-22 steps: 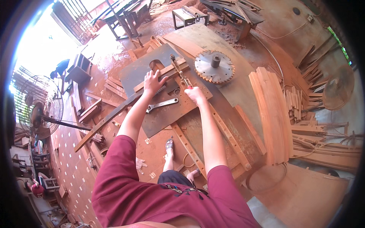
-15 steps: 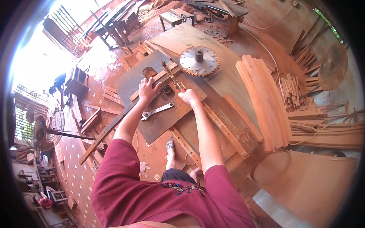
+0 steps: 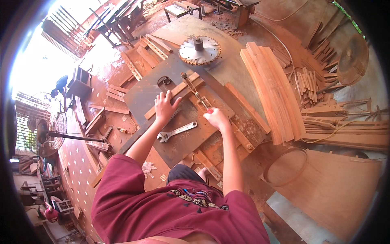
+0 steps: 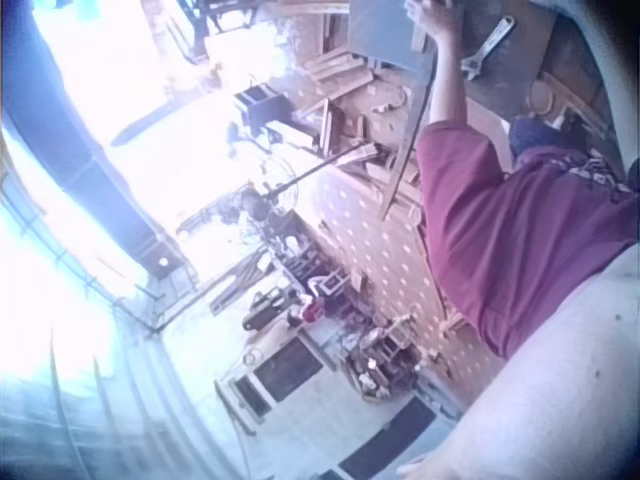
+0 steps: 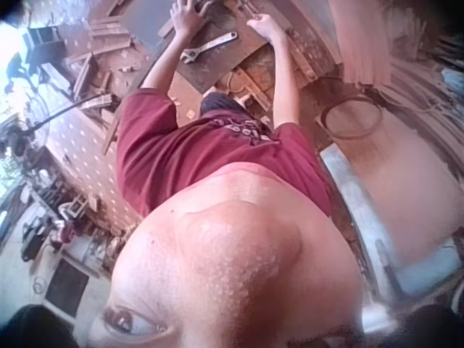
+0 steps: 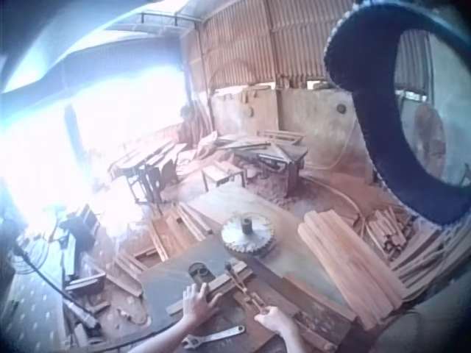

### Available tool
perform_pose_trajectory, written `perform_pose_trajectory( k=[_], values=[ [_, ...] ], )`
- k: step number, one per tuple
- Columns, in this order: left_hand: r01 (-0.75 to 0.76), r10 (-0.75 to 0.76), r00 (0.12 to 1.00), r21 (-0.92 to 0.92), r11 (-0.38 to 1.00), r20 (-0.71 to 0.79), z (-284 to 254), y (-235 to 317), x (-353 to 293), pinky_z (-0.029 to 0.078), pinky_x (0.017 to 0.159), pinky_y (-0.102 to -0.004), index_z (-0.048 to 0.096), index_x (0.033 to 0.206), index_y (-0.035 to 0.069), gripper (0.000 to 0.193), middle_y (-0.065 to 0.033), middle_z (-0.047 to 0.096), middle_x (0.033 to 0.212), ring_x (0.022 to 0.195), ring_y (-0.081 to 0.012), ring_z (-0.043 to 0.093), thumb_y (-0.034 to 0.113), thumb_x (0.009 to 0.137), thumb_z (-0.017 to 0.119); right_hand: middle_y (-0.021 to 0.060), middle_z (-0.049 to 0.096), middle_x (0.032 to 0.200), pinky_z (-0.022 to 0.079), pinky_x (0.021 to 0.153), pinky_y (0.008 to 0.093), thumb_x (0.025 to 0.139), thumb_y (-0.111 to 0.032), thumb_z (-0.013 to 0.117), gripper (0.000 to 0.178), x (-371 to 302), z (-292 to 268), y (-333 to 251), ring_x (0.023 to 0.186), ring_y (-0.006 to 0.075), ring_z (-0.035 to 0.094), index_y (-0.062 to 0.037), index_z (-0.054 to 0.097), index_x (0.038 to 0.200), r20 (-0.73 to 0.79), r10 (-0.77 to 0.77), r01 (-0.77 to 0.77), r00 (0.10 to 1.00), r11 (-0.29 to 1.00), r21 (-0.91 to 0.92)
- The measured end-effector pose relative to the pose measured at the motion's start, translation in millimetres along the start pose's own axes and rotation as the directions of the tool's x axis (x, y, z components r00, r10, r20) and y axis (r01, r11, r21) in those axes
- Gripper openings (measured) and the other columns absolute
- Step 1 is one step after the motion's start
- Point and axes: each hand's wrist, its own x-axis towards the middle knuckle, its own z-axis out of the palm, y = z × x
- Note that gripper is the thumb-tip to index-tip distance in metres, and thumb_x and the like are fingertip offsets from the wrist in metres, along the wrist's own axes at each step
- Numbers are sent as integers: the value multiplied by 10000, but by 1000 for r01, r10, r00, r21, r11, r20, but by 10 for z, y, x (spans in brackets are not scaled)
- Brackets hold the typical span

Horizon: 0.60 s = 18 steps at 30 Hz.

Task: The person uses a table saw to cut thin wooden strips. They guide the wood through the saw blade with both hands, then remove the cut pieces and place them aside. The process is repeated with several pieces of wood.

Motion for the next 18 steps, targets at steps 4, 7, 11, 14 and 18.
perform_pose_trajectory(
  k=[4, 7, 11, 14, 18],
  values=[
    [-14, 13, 1000, 8, 1000, 15, -162, 346, -255, 467, 831, -452, 644, 1217, 10, 627, -171, 584, 1028, 989, -346, 570, 563, 923, 667, 172, 721, 975, 512, 847, 371, 870, -316, 703, 426, -454, -195, 106, 910, 243, 669, 61, 667, 1065, -17, 18, -19, 1000, 998, -63],
    [-21, 21, 1000, 26, 999, 24, -202, 516, -395, 461, 818, -446, 644, 1224, 16, 619, -168, 580, 1020, 977, -341, 570, 559, 927, 665, 134, 711, 1013, 502, 846, 349, 893, -308, 724, 467, -641, -289, 124, 895, 201, 639, 73, 654, 1153, -28, 53, -56, 998, 992, -116],
    [-16, 16, 999, -6, 1000, 28, -243, 570, -440, 456, 817, -446, 633, 1236, 13, 619, -160, 572, 1007, 974, -336, 561, 550, 929, 666, 167, 718, 1104, 525, 710, 351, 910, -342, 708, 621, -670, -347, 136, 824, 202, 659, 68, 574, 1357, 32, 116, -108, 993, 975, -194],
    [-5, 5, 999, 6, 1000, 41, -243, 520, -420, 458, 825, -447, 635, 1234, 12, 620, -159, 574, 1017, 981, -337, 561, 553, 932, 664, 153, 711, 1054, 486, 558, 343, 919, -347, 699, 591, -714, -359, -103, 707, 183, 627, 58, 576, 1331, 57, 182, -170, 982, 972, -164],
    [-10, 10, 1000, 10, 1000, 29, -181, 418, -300, 466, 838, -449, 639, 1231, 13, 628, -160, 580, 1027, 987, -339, 566, 564, 930, 662, 93, 666, 858, 433, 483, 339, 935, -344, 688, 467, -550, -375, -216, 611, 154, 573, 37, 605, 1192, 119, 203, -177, 972, 964, -200]
  ],
)
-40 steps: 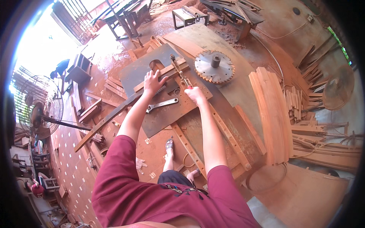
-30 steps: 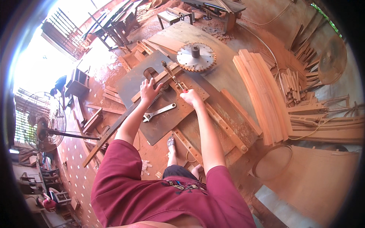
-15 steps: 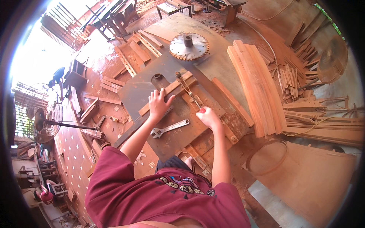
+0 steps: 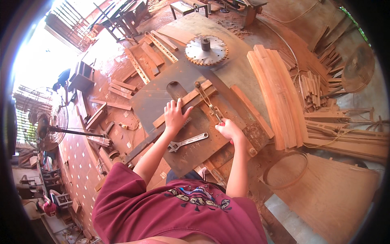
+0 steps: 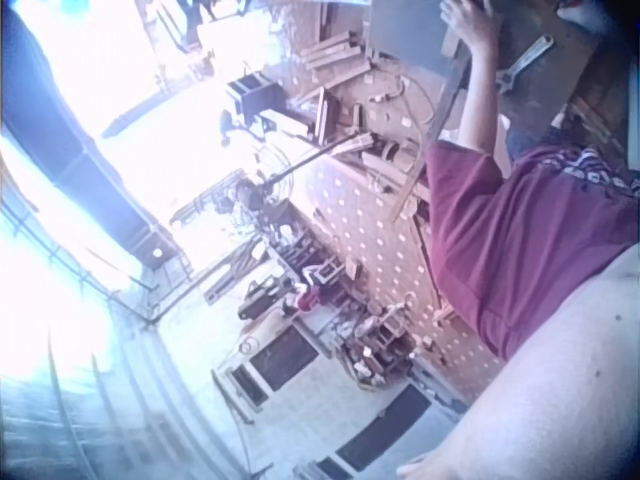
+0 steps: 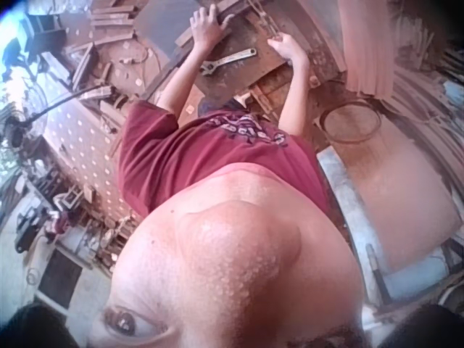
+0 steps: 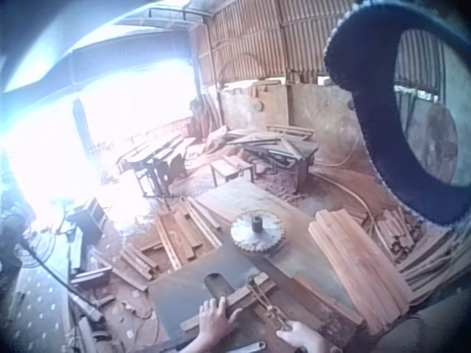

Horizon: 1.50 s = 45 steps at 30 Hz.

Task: The person uses a table saw to cut thin wooden strips. They guide the wood through the saw blade with both hands, then remove the cut pieces and place them aside. The process is repeated with several pieces of wood.

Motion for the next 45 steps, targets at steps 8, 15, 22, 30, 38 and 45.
perform_pose_trajectory(
  k=[8, 15, 22, 30, 38, 45],
  values=[
    [1, 0, 1000, 52, 999, -2, 133, -513, 433, 490, 868, -450, 639, 1238, 23, 633, -162, 597, 1043, 1000, -336, 582, 573, 925, 667, 35, 585, 726, 452, 545, 318, 950, -303, 707, 339, 638, 34, -407, 591, 136, 543, -3, 592, 1061, 154, -81, 79, 985, 997, 16],
    [-23, 31, 996, 104, 994, -79, 343, -1268, 986, 499, 853, -459, 639, 1234, 28, 627, -169, 612, 1039, 994, -348, 593, 570, 920, 680, 0, 565, 761, 450, 562, 286, 921, -307, 765, 356, 1394, 316, -923, 616, 100, 519, -22, 577, 1022, 160, -256, 208, 953, 941, 267],
    [-36, 50, 993, 133, 990, -104, 604, -2023, 1665, 501, 843, -462, 648, 1215, 38, 657, -159, 610, 992, 972, -347, 598, 627, 924, 632, -61, 484, 725, 391, 551, 247, 914, -295, 776, 305, 2185, 457, -1539, 613, 52, 450, -110, 538, 871, 176, -377, 281, 909, 868, 409],
    [7, 1, 998, 131, 991, -57, 751, -2501, 2059, 500, 904, -465, 660, 1256, 30, 714, -181, 634, 1076, 1044, -362, 601, 661, 928, 601, -65, 452, 715, 362, 548, 252, 872, -353, 808, 383, 2555, 573, -1974, 607, 53, 422, -168, 478, 807, 116, -389, 305, 914, 847, 435],
    [13, -4, 996, 102, 995, -86, 710, -2294, 1886, 505, 862, -480, 653, 1242, 62, 679, -191, 622, 1046, 1025, -378, 602, 661, 924, 610, -117, 421, 729, 315, 522, 212, 919, -269, 773, 311, 2380, 548, -1772, 584, 7, 379, -189, 486, 832, 143, -370, 252, 918, 822, 510],
    [31, -26, 996, 66, 997, -84, 520, -1707, 1391, 485, 890, -475, 639, 1288, 38, 700, -185, 615, 1071, 1039, -365, 585, 637, 925, 624, -81, 474, 750, 365, 542, 229, 912, -226, 751, 223, 1920, 389, -1186, 607, 30, 435, -123, 553, 910, 190, -391, 251, 901, 824, 507]
  ],
)
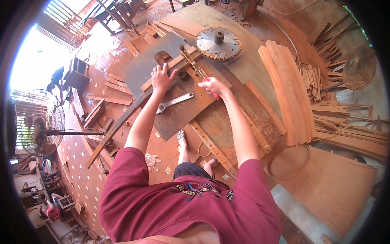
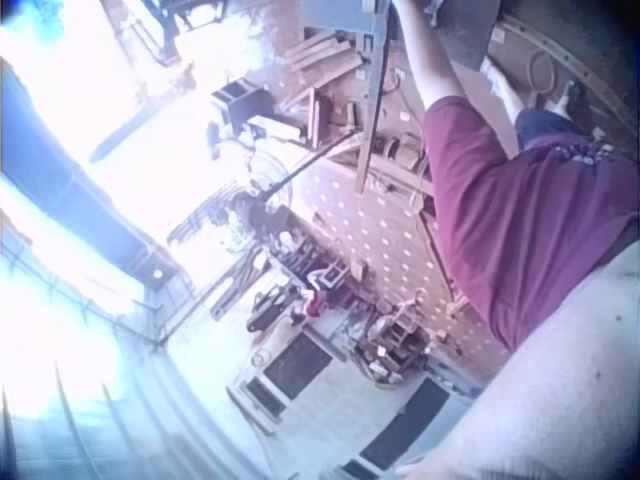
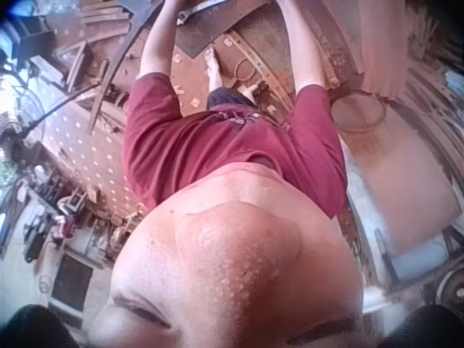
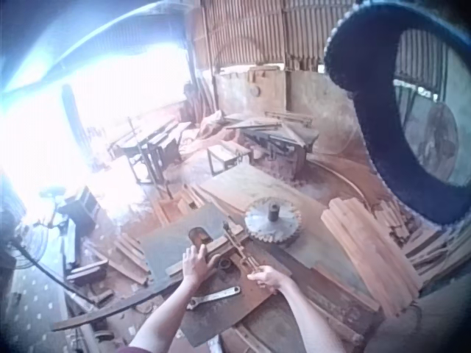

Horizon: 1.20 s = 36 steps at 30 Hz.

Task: The person uses a table saw to cut thin wooden strips. They guide the wood through the saw blade with both hands, then remove the cut pieces and place them aside. The process is repeated with several pieces of wood.

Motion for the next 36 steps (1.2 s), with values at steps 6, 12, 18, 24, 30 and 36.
perform_pose_trajectory(
  k=[6, 12, 18, 24, 30, 36],
  values=[
    [83, -76, 996, -159, 984, 51, -329, 627, -554, 467, 924, -463, 650, 1236, 55, 499, -157, 620, 1087, 1067, -341, 583, 460, 945, 659, -30, 538, 790, 443, 586, 263, 911, -161, 731, 279, -864, -183, 350, 634, 64, 507, -26, 553, 1079, -11, 39, -39, 999, 999, 22],
    [69, -61, 997, -150, 986, 53, -555, 1201, -1044, 456, 888, -461, 649, 1211, 63, 376, -148, 620, 1067, 1045, -336, 585, 349, 969, 627, 142, 722, 933, 565, 724, 397, 937, -325, 688, 320, -1653, -169, 536, 838, 269, 726, -19, 647, 1023, -380, -129, -186, 916, 702, -688],
    [87, -69, 992, -183, 979, 102, -818, 1582, -1394, 453, 883, -448, 664, 1217, 56, 348, -126, 633, 1047, 1034, -319, 589, 316, 989, 627, 192, 721, 961, 558, 687, 510, 1019, -399, 596, 347, -2599, 416, 597, 854, 406, 710, -55, 599, 973, -584, -445, -395, 679, 449, -801],
    [79, -58, 991, -178, 981, 122, -878, 1732, -1543, 449, 869, -439, 663, 1215, 56, 322, -115, 625, 1029, 1011, -308, 589, 287, 994, 626, 189, 719, 877, 520, 658, 557, 1030, -387, 585, 285, -2785, 411, 751, 793, 451, 683, -102, 596, 1017, -652, -409, -433, 638, 509, -744],
    [100, -83, 993, -230, 968, 83, -819, 1651, -1482, 455, 863, -441, 676, 1203, 83, 305, -113, 627, 1021, 1008, -306, 590, 292, 984, 642, 169, 723, 845, 545, 608, 517, 1030, -386, 578, 301, -2665, 429, 731, 745, 405, 708, -90, 562, 980, -612, -469, -435, 636, 437, -787],
    [85, -78, 996, -246, 966, 38, -630, 1355, -1193, 444, 858, -442, 686, 1211, 79, 347, -117, 630, 1012, 1007, -306, 584, 325, 968, 653, 188, 724, 794, 531, 590, 559, 1031, -420, 567, 313, -2212, 402, 702, 712, 447, 697, -112, 592, 980, -591, -542, -427, 598, 409, -806]
  ],
)
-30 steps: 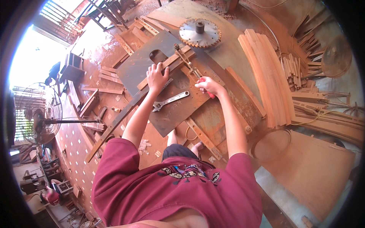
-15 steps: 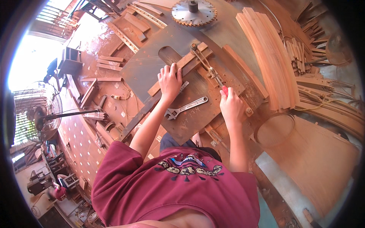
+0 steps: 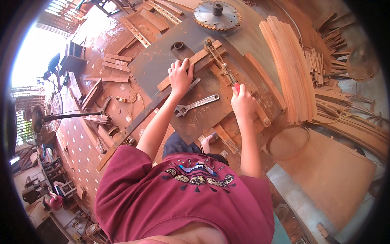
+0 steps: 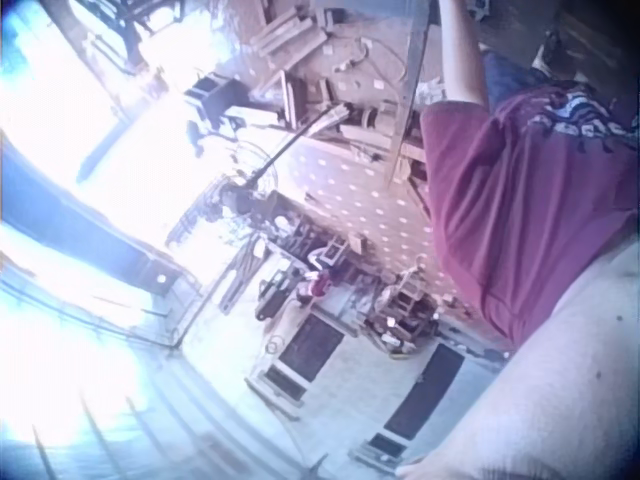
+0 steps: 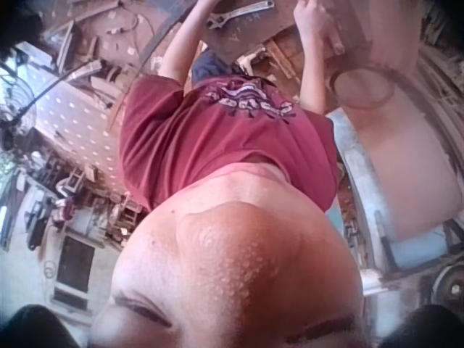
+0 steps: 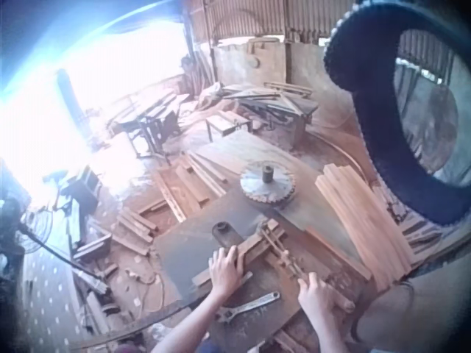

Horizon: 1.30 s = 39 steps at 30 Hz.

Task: The person uses a table saw to cut thin wooden strips. They guide the wood through the saw blade with both hands, then remove the cut pieces and place them aside. The process is repeated with several pieces of wood.

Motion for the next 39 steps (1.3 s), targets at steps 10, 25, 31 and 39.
perform_pose_trajectory(
  k=[10, 25, 31, 39],
  values=[
    [24, -24, 999, 13, 1000, -40, 132, -768, 657, 467, 868, -438, 721, 1221, 134, 351, -113, 640, 1002, 1016, -305, 603, 364, 962, 665, 233, 725, 792, 561, 661, 579, 1016, -448, 567, 377, 699, 181, -754, 781, 462, 717, -80, 640, 981, 140, 42, -42, 989, 999, -2],
    [-152, 145, 983, 61, 986, 113, 200, -1727, 1570, 500, 853, -492, 677, 1163, 94, 334, -144, 647, 1060, 1058, -333, 622, 376, 999, 604, 224, 744, 1063, 560, 900, 511, 999, -471, 572, 447, 1677, -28, -1742, 1043, 417, 705, -69, 739, 1102, 425, 138, -82, 895, 986, -146],
    [-423, 417, 906, 112, 899, 75, -1, -2369, 1983, 519, 792, -446, 651, 1133, 109, 296, -109, 651, 990, 1001, -309, 646, 367, 989, 634, 210, 748, 1090, 568, 897, 505, 982, -458, 600, 419, 1742, 28, -1916, 1061, 398, 713, -87, 761, 1092, 383, 182, -128, 906, 978, -164],
    [-285, 266, 959, 362, 888, 103, -1217, -3926, 1675, 581, 823, -445, 718, 1060, 187, 147, -67, 696, 1101, 1001, -287, 675, 204, 944, 629, 237, 737, 1051, 561, 868, 534, 995, -488, 572, 428, 1694, 215, -1798, 1018, 430, 703, -98, 719, 1092, 348, 161, -127, 923, 985, -120]
  ],
)
